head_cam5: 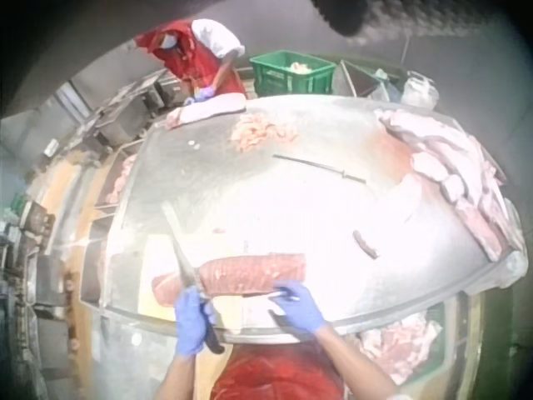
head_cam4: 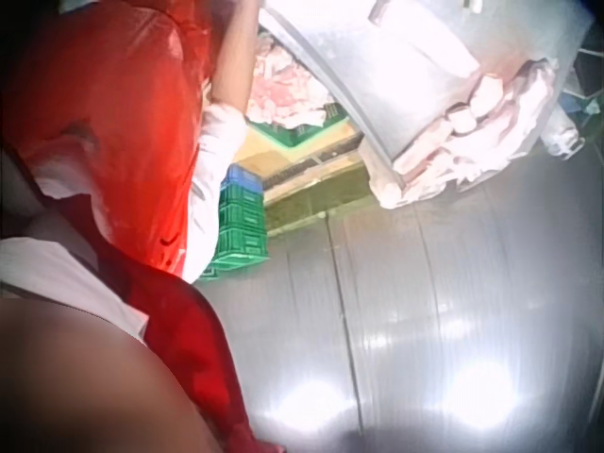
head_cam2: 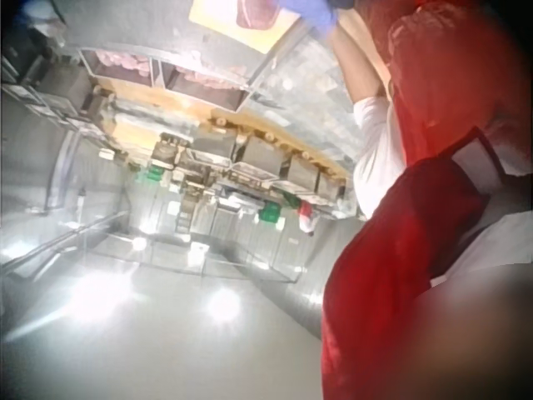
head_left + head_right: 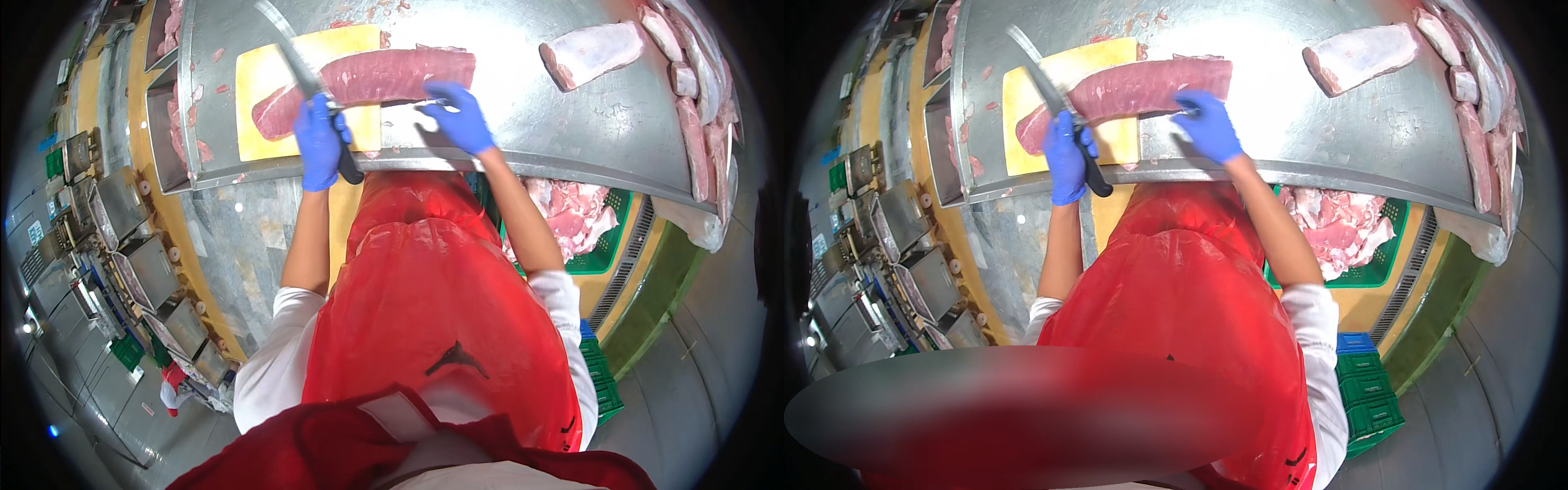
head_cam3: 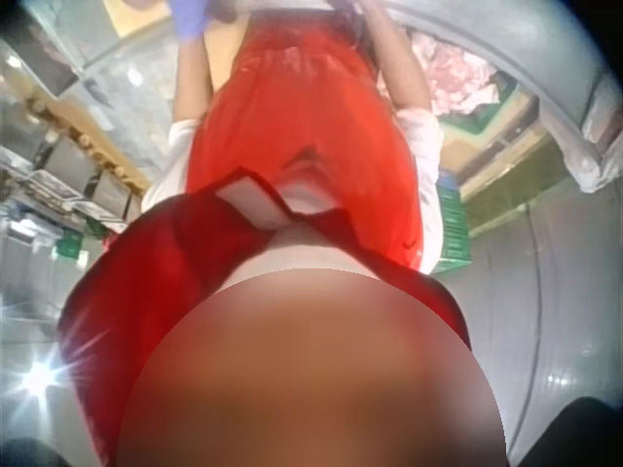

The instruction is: The person cuts large pieces of raw meat on a yellow cutting board using a knife. They trim fat and separate portions, placing trimmed pieces into a green basket and larger cuts into a metal tray.

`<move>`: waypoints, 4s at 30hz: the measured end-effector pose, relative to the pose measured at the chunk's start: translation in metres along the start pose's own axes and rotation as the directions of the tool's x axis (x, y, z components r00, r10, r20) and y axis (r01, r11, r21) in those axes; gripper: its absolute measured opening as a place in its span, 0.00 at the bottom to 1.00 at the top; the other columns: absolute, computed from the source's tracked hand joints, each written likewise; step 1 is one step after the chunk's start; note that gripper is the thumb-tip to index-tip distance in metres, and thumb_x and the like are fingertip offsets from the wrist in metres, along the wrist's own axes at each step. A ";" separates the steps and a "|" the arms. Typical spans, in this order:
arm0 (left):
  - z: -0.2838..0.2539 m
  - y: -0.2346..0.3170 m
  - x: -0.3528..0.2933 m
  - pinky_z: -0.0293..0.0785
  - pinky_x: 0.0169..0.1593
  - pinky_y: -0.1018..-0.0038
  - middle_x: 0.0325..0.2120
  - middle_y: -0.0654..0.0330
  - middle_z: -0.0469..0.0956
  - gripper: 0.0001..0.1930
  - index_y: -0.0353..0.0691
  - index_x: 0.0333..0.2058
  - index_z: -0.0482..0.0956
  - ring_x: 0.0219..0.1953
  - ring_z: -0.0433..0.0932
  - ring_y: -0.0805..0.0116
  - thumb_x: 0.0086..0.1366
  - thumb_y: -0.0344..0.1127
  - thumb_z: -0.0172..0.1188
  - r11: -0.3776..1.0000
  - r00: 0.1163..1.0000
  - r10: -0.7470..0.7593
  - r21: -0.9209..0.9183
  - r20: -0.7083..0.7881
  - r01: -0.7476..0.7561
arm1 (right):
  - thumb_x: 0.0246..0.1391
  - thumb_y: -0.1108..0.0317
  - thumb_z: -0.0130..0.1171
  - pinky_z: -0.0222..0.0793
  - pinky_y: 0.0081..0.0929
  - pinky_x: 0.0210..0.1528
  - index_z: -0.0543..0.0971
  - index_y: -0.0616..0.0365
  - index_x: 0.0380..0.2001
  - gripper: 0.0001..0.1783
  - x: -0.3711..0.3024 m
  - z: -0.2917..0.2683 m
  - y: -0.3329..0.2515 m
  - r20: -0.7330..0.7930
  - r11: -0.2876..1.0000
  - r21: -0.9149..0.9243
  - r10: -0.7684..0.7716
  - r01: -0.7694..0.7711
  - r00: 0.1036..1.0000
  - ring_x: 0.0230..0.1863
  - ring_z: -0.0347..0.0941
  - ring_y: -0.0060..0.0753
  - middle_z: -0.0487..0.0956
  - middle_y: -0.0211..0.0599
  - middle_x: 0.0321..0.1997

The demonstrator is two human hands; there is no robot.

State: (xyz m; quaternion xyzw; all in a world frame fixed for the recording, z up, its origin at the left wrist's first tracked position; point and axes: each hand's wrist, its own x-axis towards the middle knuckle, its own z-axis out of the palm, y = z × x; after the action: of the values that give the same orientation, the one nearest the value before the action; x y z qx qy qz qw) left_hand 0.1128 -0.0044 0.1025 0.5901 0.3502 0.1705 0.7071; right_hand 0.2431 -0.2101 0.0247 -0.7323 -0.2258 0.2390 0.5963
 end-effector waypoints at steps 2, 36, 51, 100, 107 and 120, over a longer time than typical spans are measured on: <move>-0.023 -0.006 -0.003 0.67 0.20 0.77 0.19 0.65 0.70 0.12 0.40 0.36 0.70 0.17 0.68 0.77 0.75 0.41 0.47 1.000 0.993 0.019 0.018 -0.120 -0.017 | 0.52 0.69 0.60 0.71 0.40 0.56 0.77 0.54 0.53 0.23 0.041 0.055 -0.004 0.131 0.866 -0.292 -0.386 0.407 0.913 0.54 0.73 0.49 0.78 0.47 0.51; -0.021 -0.107 -0.185 0.75 0.47 0.55 0.47 0.36 0.74 0.18 0.32 0.56 0.67 0.46 0.77 0.38 0.68 0.28 0.50 0.442 0.963 0.178 0.891 -0.203 0.106 | 0.53 0.60 0.65 0.73 0.33 0.49 0.82 0.61 0.42 0.18 -0.124 -0.135 0.084 0.012 0.955 -0.229 0.195 -0.187 0.981 0.42 0.80 0.41 0.82 0.46 0.41; 0.094 -0.127 -0.001 0.72 0.39 0.54 0.30 0.40 0.80 0.18 0.34 0.37 0.74 0.35 0.79 0.39 0.72 0.46 0.48 0.604 0.993 0.044 0.788 0.110 -0.114 | 0.56 0.59 0.61 0.74 0.32 0.47 0.80 0.61 0.46 0.19 -0.118 -0.153 0.073 0.177 0.959 -0.246 0.191 -0.144 0.966 0.42 0.79 0.41 0.80 0.46 0.40; 0.108 -0.124 0.064 0.73 0.43 0.50 0.33 0.37 0.78 0.18 0.32 0.39 0.76 0.39 0.77 0.35 0.69 0.45 0.48 0.756 0.974 -0.018 0.640 0.225 -0.134 | 0.54 0.65 0.63 0.77 0.33 0.44 0.85 0.57 0.40 0.12 0.085 -0.012 0.047 -0.308 0.866 -0.450 0.080 -0.219 0.948 0.39 0.83 0.43 0.84 0.46 0.39; 0.087 -0.123 0.057 0.74 0.37 0.55 0.28 0.41 0.79 0.18 0.33 0.39 0.75 0.32 0.80 0.42 0.70 0.46 0.49 0.804 0.990 0.001 0.588 0.139 -0.083 | 0.52 0.64 0.63 0.76 0.37 0.46 0.83 0.51 0.45 0.15 0.085 -0.015 0.042 -0.015 0.758 -0.646 -0.130 0.089 0.991 0.40 0.79 0.45 0.80 0.41 0.40; 0.114 -0.128 0.062 0.72 0.44 0.50 0.33 0.36 0.78 0.19 0.31 0.38 0.76 0.40 0.77 0.35 0.69 0.45 0.49 0.729 0.984 0.026 0.669 0.178 -0.141 | 0.53 0.62 0.64 0.77 0.35 0.41 0.86 0.57 0.34 0.11 0.097 -0.022 0.050 -0.227 0.880 -0.450 0.053 -0.153 0.972 0.34 0.83 0.44 0.85 0.46 0.33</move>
State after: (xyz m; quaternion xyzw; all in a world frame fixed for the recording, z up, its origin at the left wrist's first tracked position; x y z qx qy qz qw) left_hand 0.2136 -0.0768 -0.0317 0.8340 0.3049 0.0160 0.4595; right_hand 0.3349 -0.1772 -0.0287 -0.8855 -0.1734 0.1315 0.4106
